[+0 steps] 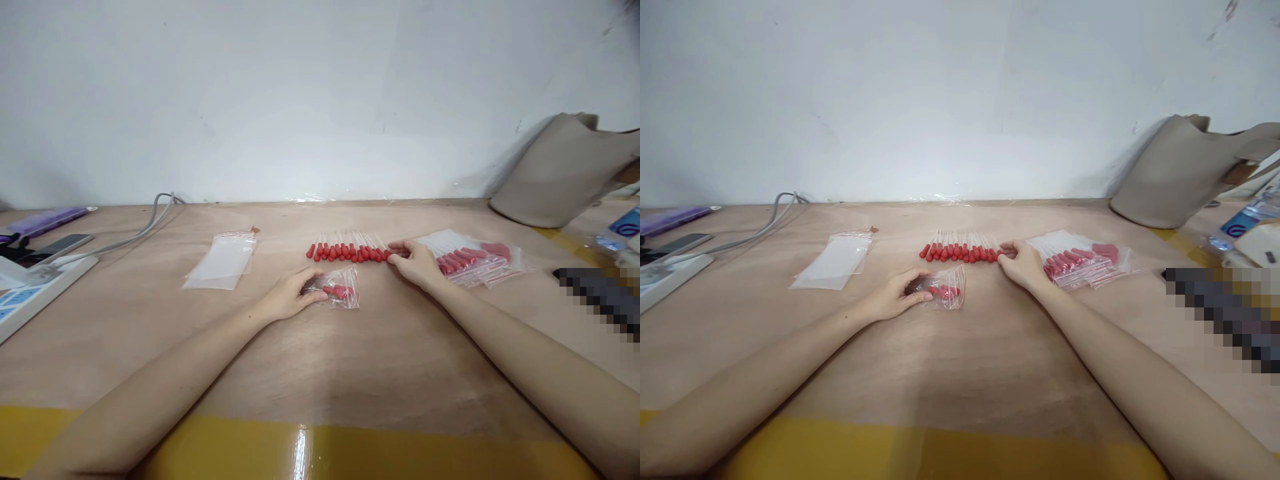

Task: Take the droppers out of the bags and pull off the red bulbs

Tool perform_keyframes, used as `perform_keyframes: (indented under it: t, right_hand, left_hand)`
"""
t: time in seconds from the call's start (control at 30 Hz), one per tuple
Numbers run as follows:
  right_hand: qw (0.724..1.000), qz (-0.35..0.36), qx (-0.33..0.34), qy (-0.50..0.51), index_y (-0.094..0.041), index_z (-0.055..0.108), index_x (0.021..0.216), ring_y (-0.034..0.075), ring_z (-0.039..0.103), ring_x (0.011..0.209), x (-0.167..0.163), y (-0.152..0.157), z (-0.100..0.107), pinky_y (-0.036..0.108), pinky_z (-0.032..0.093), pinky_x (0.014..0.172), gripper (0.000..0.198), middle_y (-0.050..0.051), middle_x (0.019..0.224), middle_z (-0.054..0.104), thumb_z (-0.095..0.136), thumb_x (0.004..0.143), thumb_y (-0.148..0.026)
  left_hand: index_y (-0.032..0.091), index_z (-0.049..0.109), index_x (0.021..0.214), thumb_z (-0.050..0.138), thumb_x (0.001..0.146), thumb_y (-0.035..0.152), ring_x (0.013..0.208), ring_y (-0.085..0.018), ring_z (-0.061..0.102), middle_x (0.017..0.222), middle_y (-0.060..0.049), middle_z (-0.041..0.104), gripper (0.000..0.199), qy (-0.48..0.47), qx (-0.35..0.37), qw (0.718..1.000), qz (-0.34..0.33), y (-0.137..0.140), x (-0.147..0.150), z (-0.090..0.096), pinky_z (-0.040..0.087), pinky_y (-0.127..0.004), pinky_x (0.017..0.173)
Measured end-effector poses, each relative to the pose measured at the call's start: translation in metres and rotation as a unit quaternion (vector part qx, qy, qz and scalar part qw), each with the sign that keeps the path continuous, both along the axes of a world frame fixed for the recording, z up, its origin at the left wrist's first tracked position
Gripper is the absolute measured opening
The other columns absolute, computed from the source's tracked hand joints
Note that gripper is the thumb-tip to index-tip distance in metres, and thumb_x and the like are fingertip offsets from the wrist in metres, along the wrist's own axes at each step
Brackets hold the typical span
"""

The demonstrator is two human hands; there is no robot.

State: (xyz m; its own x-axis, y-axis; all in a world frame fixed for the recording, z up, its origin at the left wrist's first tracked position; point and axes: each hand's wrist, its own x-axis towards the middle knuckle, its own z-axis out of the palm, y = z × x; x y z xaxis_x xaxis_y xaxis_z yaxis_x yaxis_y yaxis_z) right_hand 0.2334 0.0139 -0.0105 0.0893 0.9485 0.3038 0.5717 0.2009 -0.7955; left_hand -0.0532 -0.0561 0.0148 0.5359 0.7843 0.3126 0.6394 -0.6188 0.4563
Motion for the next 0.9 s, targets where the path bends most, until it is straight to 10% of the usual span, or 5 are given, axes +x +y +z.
perform_keyframes:
  t: [0.2,0.33,0.57,0.9]
  right_hand:
    - [1.0,-0.024,0.006,-0.005,-0.014,0.063,0.089,0.02,0.063,0.074,0.0,-0.002,0.003,0.036,0.05,0.072,0.026,0.009,0.083,0.068,0.058,0.068,-0.029]
    - [0.987,-0.047,0.145,-0.045,-0.017,0.064,0.087,0.018,0.058,0.07,-0.008,-0.022,0.016,0.035,0.047,0.07,0.024,0.007,0.082,0.066,0.057,0.071,-0.033]
    - [0.928,0.329,0.124,-0.123,-0.022,0.066,0.081,0.017,0.056,0.083,-0.047,-0.068,0.037,0.03,0.043,0.077,0.012,0.002,0.084,0.064,0.063,0.073,-0.031]
    - [0.927,0.318,0.133,-0.148,-0.019,0.063,0.092,0.015,0.053,0.074,-0.069,-0.072,0.031,0.026,0.04,0.068,0.016,0.002,0.082,0.062,0.057,0.077,-0.02]
  left_hand:
    - [0.02,0.051,0.11,0.054,0.081,0.045,0.087,-0.018,0.056,0.101,-0.006,0.06,0.04,0.0,-0.008,1.0,0.003,-0.001,0.0,0.002,0.044,-0.031,0.075]
    - [0.02,0.051,0.111,0.053,0.081,0.045,0.087,-0.018,0.056,0.101,-0.006,0.06,0.04,-0.002,-0.015,1.0,0.001,-0.002,0.0,0.003,0.045,-0.03,0.074]
    - [0.019,0.052,0.111,0.053,0.082,0.044,0.087,-0.018,0.055,0.1,-0.005,0.059,0.038,-0.009,-0.007,1.0,-0.012,-0.004,0.002,0.005,0.044,-0.029,0.073]
    - [0.019,0.052,0.11,0.049,0.085,0.04,0.087,-0.017,0.054,0.097,-0.005,0.058,0.034,-0.002,0.016,1.0,-0.021,-0.004,0.003,0.006,0.044,-0.029,0.075]
